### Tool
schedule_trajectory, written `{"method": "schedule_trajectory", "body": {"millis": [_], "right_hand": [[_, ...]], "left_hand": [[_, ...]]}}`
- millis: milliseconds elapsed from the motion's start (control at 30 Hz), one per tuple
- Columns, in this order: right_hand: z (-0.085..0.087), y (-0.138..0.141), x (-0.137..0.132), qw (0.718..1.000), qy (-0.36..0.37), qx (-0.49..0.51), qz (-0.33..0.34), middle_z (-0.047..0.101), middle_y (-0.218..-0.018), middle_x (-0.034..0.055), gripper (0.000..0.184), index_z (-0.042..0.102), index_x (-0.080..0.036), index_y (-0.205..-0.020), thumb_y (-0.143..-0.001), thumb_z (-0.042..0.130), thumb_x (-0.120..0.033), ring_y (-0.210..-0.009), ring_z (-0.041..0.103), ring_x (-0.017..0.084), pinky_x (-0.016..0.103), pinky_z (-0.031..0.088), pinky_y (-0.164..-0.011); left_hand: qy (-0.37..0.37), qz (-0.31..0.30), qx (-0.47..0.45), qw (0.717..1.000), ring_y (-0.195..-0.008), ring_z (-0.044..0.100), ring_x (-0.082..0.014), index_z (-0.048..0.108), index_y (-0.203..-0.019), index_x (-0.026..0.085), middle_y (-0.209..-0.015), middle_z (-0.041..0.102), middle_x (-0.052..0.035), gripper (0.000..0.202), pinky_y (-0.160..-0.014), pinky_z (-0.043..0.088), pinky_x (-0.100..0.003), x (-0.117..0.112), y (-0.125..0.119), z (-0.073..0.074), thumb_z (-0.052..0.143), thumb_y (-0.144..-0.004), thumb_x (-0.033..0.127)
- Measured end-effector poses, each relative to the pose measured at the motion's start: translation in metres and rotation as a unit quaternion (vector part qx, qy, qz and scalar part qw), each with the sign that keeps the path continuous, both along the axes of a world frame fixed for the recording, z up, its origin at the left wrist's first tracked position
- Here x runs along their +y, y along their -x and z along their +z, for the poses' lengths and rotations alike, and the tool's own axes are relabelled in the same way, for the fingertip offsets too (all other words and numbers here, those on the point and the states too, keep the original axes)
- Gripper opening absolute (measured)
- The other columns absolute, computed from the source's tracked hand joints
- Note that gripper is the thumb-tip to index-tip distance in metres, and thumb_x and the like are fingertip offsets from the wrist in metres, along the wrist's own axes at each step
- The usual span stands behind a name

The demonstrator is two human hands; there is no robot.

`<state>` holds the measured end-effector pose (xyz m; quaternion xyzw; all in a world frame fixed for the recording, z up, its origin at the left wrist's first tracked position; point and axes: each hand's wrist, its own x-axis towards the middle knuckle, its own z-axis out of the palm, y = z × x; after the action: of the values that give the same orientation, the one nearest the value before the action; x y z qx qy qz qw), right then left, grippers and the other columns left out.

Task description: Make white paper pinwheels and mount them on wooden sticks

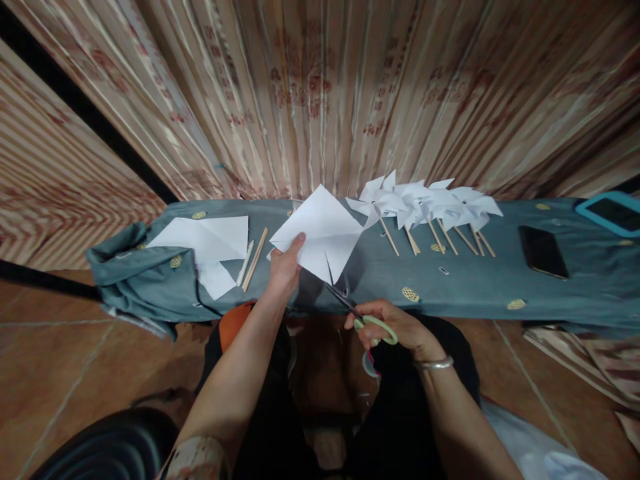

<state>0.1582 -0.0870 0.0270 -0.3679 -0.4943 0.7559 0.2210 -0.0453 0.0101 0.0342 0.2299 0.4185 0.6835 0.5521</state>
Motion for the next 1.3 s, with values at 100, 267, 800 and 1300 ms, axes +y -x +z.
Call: {"method": "schedule_trajectory", "body": {"millis": [100, 267, 800, 1300], "right_hand": [[-0.003, -0.004, 0.005, 0.990, -0.054, 0.015, -0.131, 0.064, -0.061, 0.0002, 0.050, 0.069, -0.016, -0.091, -0.059, 0.081, -0.054, -0.051, 0.052, 0.011, 0.024, 0.038, -0.050], [-0.012, -0.011, 0.022, 0.888, -0.156, -0.026, -0.431, 0.069, -0.074, 0.0010, 0.043, 0.067, -0.022, -0.093, -0.059, 0.083, -0.042, -0.062, 0.059, 0.014, 0.028, 0.045, -0.059], [-0.016, -0.017, 0.031, 0.885, -0.134, -0.026, -0.445, 0.065, -0.064, -0.0053, 0.044, 0.065, -0.020, -0.084, -0.050, 0.087, -0.038, -0.054, 0.055, 0.010, 0.024, 0.045, -0.053], [-0.020, 0.008, 0.044, 0.835, -0.153, -0.026, -0.528, 0.066, -0.064, -0.0053, 0.052, 0.061, -0.020, -0.088, -0.048, 0.086, -0.041, -0.056, 0.056, 0.013, 0.026, 0.047, -0.058]], "left_hand": [[-0.011, -0.035, 0.040, 0.999, -0.091, 0.070, -0.0246, 0.071, -0.091, 0.015, -0.091, 0.075, -0.0086, 0.040, -0.084, 0.055, -0.034, -0.002, 0.001, -0.004, 0.086, -0.055, 0.027], [0.001, -0.107, 0.115, 0.988, -0.077, 0.068, -0.0239, 0.074, -0.080, 0.014, -0.086, 0.075, -0.0097, 0.032, -0.073, 0.054, -0.034, -0.008, 0.000, -0.013, 0.085, -0.054, 0.030], [0.063, -0.290, 0.114, 0.948, -0.072, 0.068, -0.0243, 0.071, -0.075, 0.011, -0.072, 0.073, -0.0098, 0.050, -0.070, 0.051, -0.034, -0.017, -0.004, -0.010, 0.079, -0.056, 0.057], [0.030, -0.279, 0.040, 0.959, -0.094, 0.067, -0.0238, 0.066, -0.094, 0.017, -0.102, 0.072, -0.0073, 0.046, -0.082, 0.053, -0.035, -0.047, -0.050, -0.016, 0.084, -0.055, 0.032]]}}
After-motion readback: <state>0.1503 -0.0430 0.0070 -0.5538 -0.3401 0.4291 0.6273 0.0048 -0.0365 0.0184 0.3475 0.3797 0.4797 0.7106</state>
